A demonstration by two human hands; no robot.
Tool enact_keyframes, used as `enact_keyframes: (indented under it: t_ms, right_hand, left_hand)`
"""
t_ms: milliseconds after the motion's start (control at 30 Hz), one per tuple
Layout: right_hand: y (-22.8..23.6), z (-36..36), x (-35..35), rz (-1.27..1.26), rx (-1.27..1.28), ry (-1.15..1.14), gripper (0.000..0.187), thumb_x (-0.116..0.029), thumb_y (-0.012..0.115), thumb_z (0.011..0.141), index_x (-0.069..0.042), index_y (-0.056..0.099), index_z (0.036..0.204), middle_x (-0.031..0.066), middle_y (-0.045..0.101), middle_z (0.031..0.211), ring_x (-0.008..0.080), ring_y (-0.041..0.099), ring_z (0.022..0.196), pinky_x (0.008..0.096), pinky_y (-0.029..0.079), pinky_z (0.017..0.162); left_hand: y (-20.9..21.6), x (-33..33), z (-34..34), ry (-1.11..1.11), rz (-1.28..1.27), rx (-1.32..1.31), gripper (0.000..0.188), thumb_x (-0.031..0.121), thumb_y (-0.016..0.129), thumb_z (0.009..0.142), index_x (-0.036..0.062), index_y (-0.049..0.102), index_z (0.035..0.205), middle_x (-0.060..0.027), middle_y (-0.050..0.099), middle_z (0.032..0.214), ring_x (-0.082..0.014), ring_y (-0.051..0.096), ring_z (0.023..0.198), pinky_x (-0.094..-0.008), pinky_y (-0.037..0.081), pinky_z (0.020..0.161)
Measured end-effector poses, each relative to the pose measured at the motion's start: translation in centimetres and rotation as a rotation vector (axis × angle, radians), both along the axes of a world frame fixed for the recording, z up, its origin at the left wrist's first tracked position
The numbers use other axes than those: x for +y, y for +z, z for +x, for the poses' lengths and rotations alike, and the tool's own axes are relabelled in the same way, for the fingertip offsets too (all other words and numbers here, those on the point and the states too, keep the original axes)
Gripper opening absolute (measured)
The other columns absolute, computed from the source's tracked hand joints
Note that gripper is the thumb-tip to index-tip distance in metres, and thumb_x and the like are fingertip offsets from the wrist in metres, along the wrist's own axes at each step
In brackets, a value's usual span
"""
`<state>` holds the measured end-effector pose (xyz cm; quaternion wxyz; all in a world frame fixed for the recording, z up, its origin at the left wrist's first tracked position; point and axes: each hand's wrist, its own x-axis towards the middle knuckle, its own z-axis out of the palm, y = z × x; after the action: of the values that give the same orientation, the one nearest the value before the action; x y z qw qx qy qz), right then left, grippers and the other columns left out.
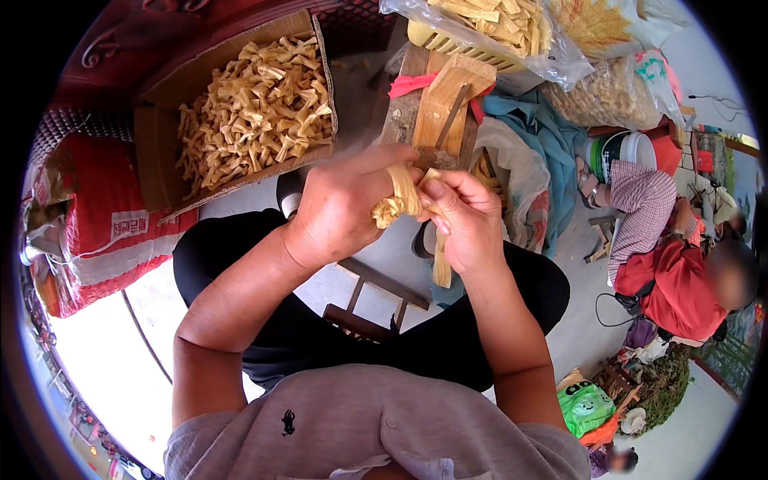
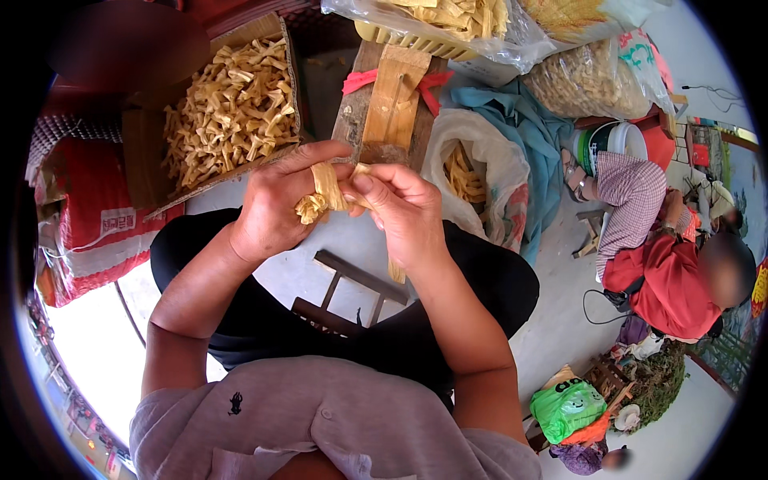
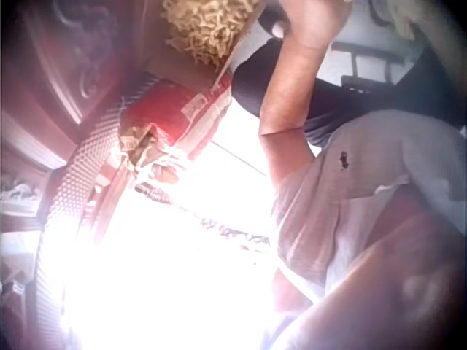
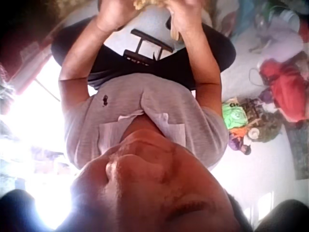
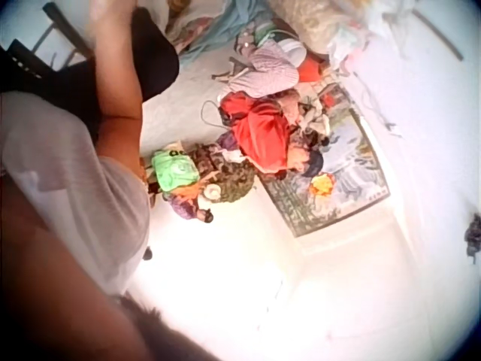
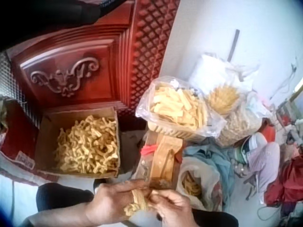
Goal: The person takes long strips of food from a plastic bag, ties them into knots by hand, and places the completed knots into a cardboard box.
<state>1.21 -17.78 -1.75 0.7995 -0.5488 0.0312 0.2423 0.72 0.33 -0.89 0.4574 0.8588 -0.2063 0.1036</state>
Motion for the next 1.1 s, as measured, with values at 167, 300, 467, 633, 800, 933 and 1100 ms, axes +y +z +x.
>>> enact_keyframes:
  t_ms: [167, 300, 467, 633, 800, 933, 1100]
  right_hand:
    - [0.2, 0.0, -0.4, -0.634, -0.626, 0.200, 0.022, -0.021, 0.062, 0.088, 0.000, 0.063, 0.092, 0.0114, 0.065, 0.074, 0.0230, 0.063, 0.063, 0.0307, 0.048, 0.057]
    - [0.2, 0.0, -0.4, -0.877, -0.601, 0.303, 0.022, -0.021, 0.057, 0.090, 0.000, 0.060, 0.086, 0.0142, 0.059, 0.068, 0.0253, 0.059, 0.059, 0.0335, 0.046, 0.056]
    - [0.6, -0.1, -0.7, -0.514, -0.303, 0.289, 0.023, -0.020, 0.053, 0.091, 0.001, 0.056, 0.083, 0.0126, 0.051, 0.063, 0.0190, 0.047, 0.056, 0.0317, 0.043, 0.056]
    - [0.2, -0.2, -0.5, -0.568, -0.362, 0.358, 0.030, -0.025, 0.050, 0.093, 0.002, 0.056, 0.082, 0.0079, 0.048, 0.061, 0.0145, 0.045, 0.058, 0.0293, 0.041, 0.057]
    - [1.1, -0.1, -0.7, -0.233, 0.011, 0.422, 0.044, -0.038, 0.047, 0.096, -0.001, 0.058, 0.076, 0.0003, 0.049, 0.061, 0.0081, 0.039, 0.054, 0.0242, 0.035, 0.051]
    - [0.9, -0.4, -1.2, 0.019, 0.129, 0.388, 0.048, -0.045, 0.046, 0.095, -0.003, 0.058, 0.074, -0.0030, 0.046, 0.061, 0.0049, 0.034, 0.053, 0.0209, 0.028, 0.049]
    - [0.5, 0.3, -1.7, 0.074, 0.217, 0.316, 0.048, -0.044, 0.048, 0.095, -0.003, 0.058, 0.073, -0.0039, 0.042, 0.060, 0.0047, 0.031, 0.053, 0.0202, 0.023, 0.048]
  left_hand:
    - [0.0, -0.2, -0.3, -0.104, 0.044, 0.306, 0.026, -0.006, 0.066, 0.067, 0.0017, 0.066, 0.091, -0.0137, 0.062, 0.112, -0.0308, 0.063, 0.097, -0.0340, 0.052, 0.078]
    - [0.0, -0.2, -0.7, -0.155, 0.076, 0.257, 0.021, -0.006, 0.066, 0.065, 0.0014, 0.065, 0.085, -0.0130, 0.062, 0.113, -0.0299, 0.063, 0.096, -0.0340, 0.051, 0.078]
    - [0.4, 0.3, 0.0, -0.171, -0.053, 0.259, 0.016, -0.004, 0.067, 0.064, 0.0010, 0.063, 0.078, -0.0134, 0.062, 0.110, -0.0296, 0.063, 0.094, -0.0334, 0.052, 0.078]
    - [0.6, 0.5, -0.3, -0.222, 0.054, 0.253, 0.012, -0.003, 0.066, 0.067, -0.0018, 0.063, 0.079, -0.0153, 0.063, 0.104, -0.0288, 0.063, 0.093, -0.0329, 0.051, 0.078]
    - [2.6, 2.2, 0.4, -0.113, -0.383, 0.394, 0.008, -0.002, 0.059, 0.076, -0.0072, 0.064, 0.079, -0.0134, 0.064, 0.102, -0.0213, 0.061, 0.092, -0.0315, 0.048, 0.081]
    - [3.3, 2.3, 0.3, 0.064, -0.628, 0.521, 0.016, 0.009, 0.063, 0.081, -0.0068, 0.065, 0.085, -0.0122, 0.064, 0.096, -0.0171, 0.059, 0.088, -0.0300, 0.048, 0.078]
    - [2.7, 2.4, 0.5, 0.038, -0.647, 0.950, 0.044, 0.030, 0.071, 0.080, -0.0033, 0.062, 0.108, -0.0081, 0.063, 0.089, -0.0139, 0.059, 0.080, -0.0263, 0.049, 0.071]
